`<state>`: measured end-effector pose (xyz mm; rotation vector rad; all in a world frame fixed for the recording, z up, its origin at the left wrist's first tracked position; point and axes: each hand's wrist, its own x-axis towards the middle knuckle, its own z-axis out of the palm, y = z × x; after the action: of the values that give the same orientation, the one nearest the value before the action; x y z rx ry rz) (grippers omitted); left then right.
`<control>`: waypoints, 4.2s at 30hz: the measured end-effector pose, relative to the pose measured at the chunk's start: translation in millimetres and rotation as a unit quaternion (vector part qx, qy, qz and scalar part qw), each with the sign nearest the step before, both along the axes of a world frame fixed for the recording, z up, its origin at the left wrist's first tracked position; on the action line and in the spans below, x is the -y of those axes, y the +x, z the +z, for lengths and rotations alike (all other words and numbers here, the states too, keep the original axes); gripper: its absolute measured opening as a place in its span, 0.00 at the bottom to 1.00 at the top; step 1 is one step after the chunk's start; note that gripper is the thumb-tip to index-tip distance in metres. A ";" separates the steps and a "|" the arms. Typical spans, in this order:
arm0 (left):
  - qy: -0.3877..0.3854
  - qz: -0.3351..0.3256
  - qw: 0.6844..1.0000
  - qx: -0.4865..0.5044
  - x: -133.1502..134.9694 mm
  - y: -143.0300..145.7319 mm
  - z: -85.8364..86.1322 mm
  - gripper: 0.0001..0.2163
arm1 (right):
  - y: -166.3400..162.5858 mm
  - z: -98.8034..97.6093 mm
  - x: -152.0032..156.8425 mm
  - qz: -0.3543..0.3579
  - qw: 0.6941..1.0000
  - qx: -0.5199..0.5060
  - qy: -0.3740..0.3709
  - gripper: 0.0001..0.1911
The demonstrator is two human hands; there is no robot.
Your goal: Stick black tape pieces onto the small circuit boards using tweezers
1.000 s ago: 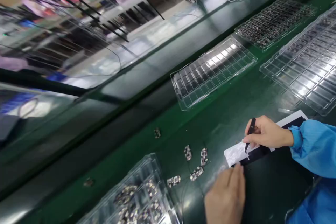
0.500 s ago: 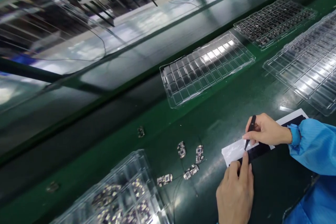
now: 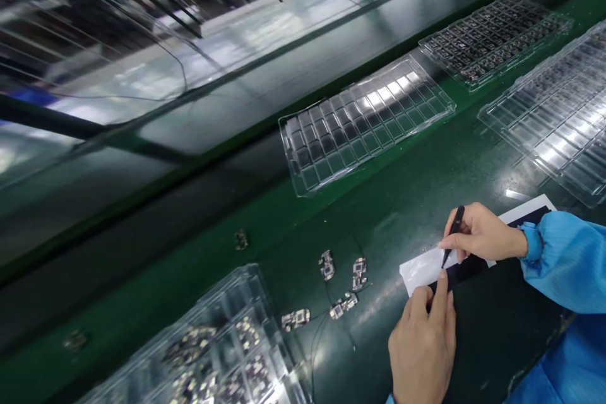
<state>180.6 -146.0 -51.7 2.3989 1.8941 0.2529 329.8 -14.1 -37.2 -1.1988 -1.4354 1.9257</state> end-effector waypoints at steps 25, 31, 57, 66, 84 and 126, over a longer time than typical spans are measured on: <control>-0.051 0.077 0.995 0.036 -198.3 -93.6 30.7 0.22 | 11.5 26.1 -30.2 -0.095 0.973 -0.207 -0.040 0.22; -0.052 0.118 0.990 -0.049 -287.5 -83.0 15.7 0.26 | 20.7 39.0 -38.7 -0.109 0.958 -0.259 -0.061 0.21; -0.199 0.297 0.930 0.087 -89.8 -117.9 56.8 0.14 | 36.4 45.6 -20.3 -0.065 0.988 -0.138 -0.005 0.12; -0.184 0.334 0.878 0.290 -66.6 -108.0 29.7 0.14 | 31.9 38.4 -17.9 -0.063 0.992 -0.111 0.012 0.16; -0.279 0.307 0.616 0.670 -63.7 6.5 14.8 0.15 | 6.6 8.2 -11.9 -0.133 0.983 -0.123 -0.015 0.18; -0.253 0.316 0.656 0.637 -59.8 11.4 11.6 0.16 | 5.4 1.1 -4.4 -0.095 0.991 -0.080 0.057 0.16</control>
<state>192.0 -86.2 -40.1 0.5965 1.5123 0.9491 335.2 -9.7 -36.1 -1.0624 -1.2808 1.7438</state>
